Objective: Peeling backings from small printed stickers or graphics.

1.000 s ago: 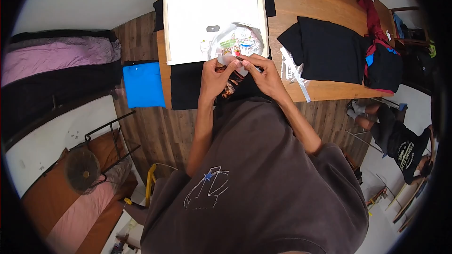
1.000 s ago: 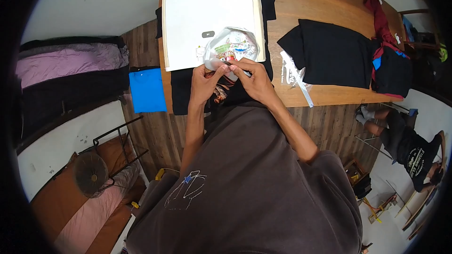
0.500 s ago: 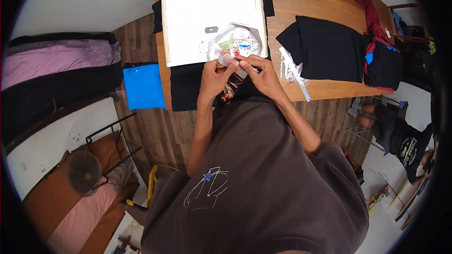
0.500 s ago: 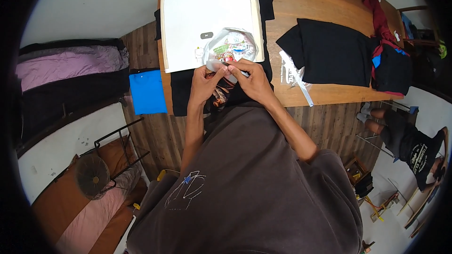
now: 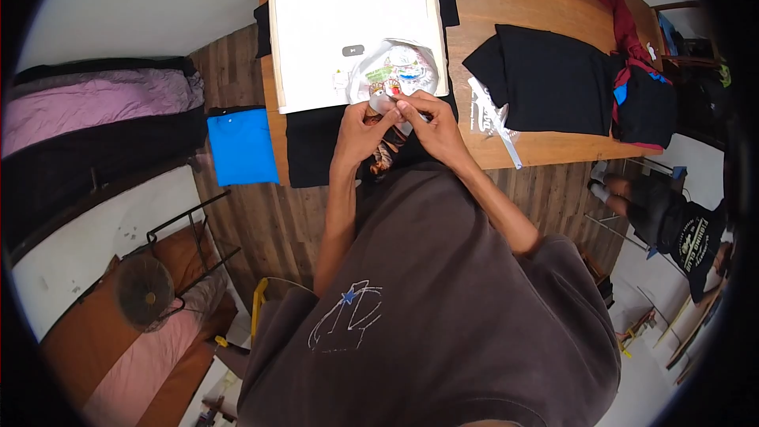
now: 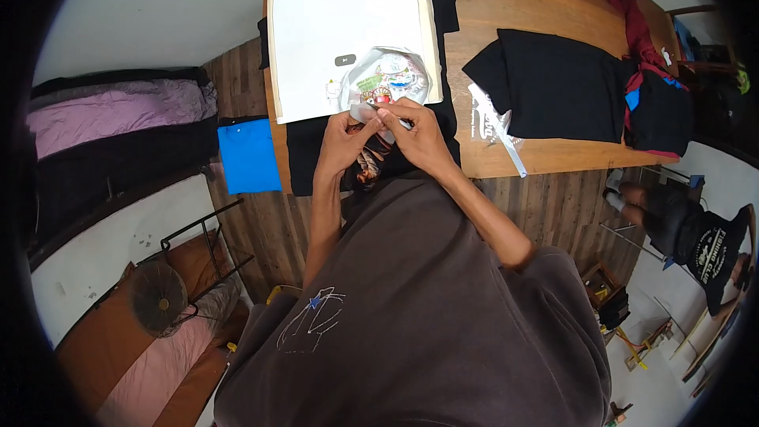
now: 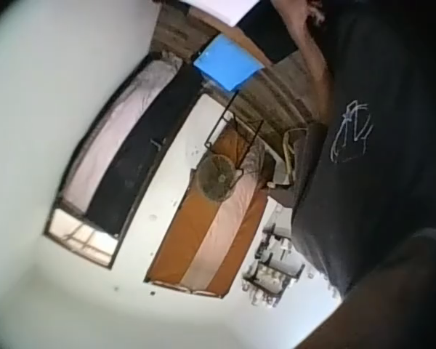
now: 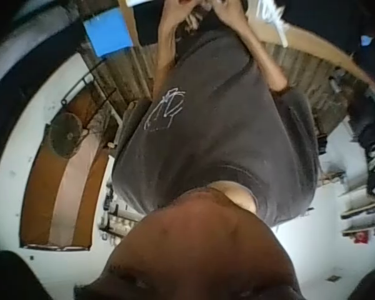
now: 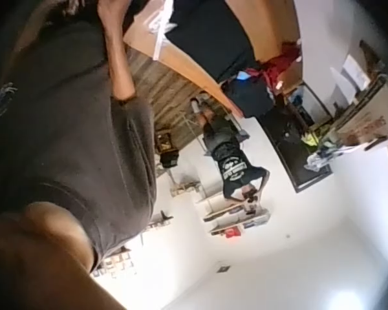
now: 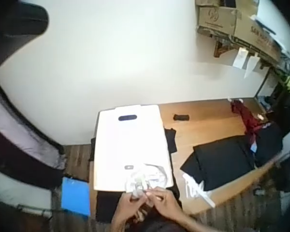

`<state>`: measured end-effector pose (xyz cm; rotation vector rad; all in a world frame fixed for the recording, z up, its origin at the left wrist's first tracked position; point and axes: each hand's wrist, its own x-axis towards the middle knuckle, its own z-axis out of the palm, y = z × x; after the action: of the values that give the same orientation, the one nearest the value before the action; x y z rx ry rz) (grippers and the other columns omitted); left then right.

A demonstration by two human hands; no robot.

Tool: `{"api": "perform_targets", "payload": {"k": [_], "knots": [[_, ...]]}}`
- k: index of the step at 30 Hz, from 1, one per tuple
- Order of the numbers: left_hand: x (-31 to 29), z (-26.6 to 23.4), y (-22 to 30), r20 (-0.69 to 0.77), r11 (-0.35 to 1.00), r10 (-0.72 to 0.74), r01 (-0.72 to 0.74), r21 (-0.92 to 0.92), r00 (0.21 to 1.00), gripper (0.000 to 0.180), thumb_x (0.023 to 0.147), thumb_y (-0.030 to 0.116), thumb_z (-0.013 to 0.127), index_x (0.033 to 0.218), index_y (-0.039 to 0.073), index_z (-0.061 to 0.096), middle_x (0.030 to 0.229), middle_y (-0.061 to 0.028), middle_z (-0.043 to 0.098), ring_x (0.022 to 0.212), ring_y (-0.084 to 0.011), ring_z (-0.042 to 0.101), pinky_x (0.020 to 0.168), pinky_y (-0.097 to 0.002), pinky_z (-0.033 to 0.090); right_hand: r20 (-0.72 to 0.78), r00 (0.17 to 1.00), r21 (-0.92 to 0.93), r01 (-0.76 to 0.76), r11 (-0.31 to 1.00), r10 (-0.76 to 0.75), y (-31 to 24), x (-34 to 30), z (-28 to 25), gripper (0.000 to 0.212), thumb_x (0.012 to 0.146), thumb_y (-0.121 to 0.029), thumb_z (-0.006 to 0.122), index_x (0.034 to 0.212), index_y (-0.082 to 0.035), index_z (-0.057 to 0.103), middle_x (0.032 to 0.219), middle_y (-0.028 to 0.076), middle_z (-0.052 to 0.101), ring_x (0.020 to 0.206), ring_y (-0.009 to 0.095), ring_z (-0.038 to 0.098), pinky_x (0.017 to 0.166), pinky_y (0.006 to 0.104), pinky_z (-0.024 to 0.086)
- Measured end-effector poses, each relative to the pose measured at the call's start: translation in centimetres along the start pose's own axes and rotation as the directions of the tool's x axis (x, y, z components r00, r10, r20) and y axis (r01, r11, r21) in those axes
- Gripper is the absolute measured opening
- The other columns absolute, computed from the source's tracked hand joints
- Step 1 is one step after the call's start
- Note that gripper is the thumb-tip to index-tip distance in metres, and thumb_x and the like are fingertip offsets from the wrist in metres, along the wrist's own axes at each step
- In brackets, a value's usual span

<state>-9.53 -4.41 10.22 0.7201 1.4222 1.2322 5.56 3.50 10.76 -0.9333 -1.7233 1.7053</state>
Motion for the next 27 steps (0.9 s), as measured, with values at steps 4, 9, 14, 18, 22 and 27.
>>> {"api": "perform_targets", "payload": {"k": [4,9,14,18,22,27], "knots": [[-0.1,0.6,0.9,-0.033,0.999,0.017,-0.018,-0.045,0.999,0.019,0.09,0.014,0.069,0.095,-0.004,0.067,0.083,-0.0061,0.071,0.076,-0.0081,0.064,0.068,-0.0234,0.051,-0.009,1.0,0.037,-0.013,0.999,0.013,0.2,0.2,-0.1,0.026,0.096,-0.016,0.061,0.111,0.005,0.067,0.087,0.009,0.066,0.081,0.01,0.058,0.071,0.025,0.046],[-0.4,0.4,1.1,-0.12,0.999,-0.029,0.024,-0.043,0.992,0.019,0.089,0.013,0.07,0.095,-0.005,0.067,0.086,-0.0072,0.071,0.077,-0.0089,0.065,0.07,-0.0239,0.052,0.043,0.963,0.099,-0.268,0.958,0.265,-0.3,0.8,-1.9,0.031,0.099,-0.021,0.056,0.111,0.006,0.067,0.095,0.005,0.066,0.09,0.009,0.057,0.084,0.0241,0.044],[-0.4,0.3,1.8,-0.141,0.998,0.028,-0.035,-0.046,0.99,0.02,0.088,0.013,0.071,0.096,-0.005,0.068,0.088,-0.0075,0.072,0.077,-0.0087,0.065,0.07,-0.0236,0.052,0.166,0.966,0.087,-0.217,0.972,0.201,-1.6,0.9,-2.7,0.032,0.099,-0.021,0.056,0.114,0.005,0.066,0.101,0.008,0.069,0.097,0.01,0.059,0.09,0.0253,0.044],[-0.3,0.2,2.0,-0.117,0.998,0.019,-0.026,-0.055,0.993,0.02,0.088,0.012,0.071,0.097,-0.005,0.068,0.087,-0.0073,0.071,0.078,-0.0093,0.066,0.071,-0.0235,0.053,0.191,0.963,0.055,-0.201,0.978,0.188,-1.3,0.9,-2.3,0.032,0.097,-0.021,0.06,0.118,0.003,0.065,0.103,0.011,0.07,0.1,0.013,0.061,0.088,0.0261,0.046],[-0.4,0.3,2.2,-0.119,0.997,0.031,-0.04,-0.068,0.992,0.019,0.088,0.012,0.071,0.097,-0.005,0.068,0.085,-0.0076,0.07,0.077,-0.0107,0.066,0.07,-0.0238,0.053,0.164,0.977,0.031,-0.139,0.99,0.133,-1.4,0.6,-2.1,0.033,0.095,-0.02,0.063,0.121,0.0,0.064,0.111,0.015,0.069,0.106,0.015,0.062,0.092,0.0272,0.046],[-0.4,0.1,2.1,-0.058,0.987,0.005,-0.015,-0.162,0.998,0.02,0.088,0.013,0.071,0.097,-0.005,0.068,0.087,-0.0083,0.071,0.077,-0.0103,0.066,0.07,-0.0239,0.053,0.157,0.978,0.002,-0.137,0.991,0.135,-1.5,0.5,-2.0,0.032,0.095,-0.02,0.063,0.121,-0.001,0.064,0.115,0.016,0.068,0.108,0.016,0.061,0.095,0.0285,0.045]]}}
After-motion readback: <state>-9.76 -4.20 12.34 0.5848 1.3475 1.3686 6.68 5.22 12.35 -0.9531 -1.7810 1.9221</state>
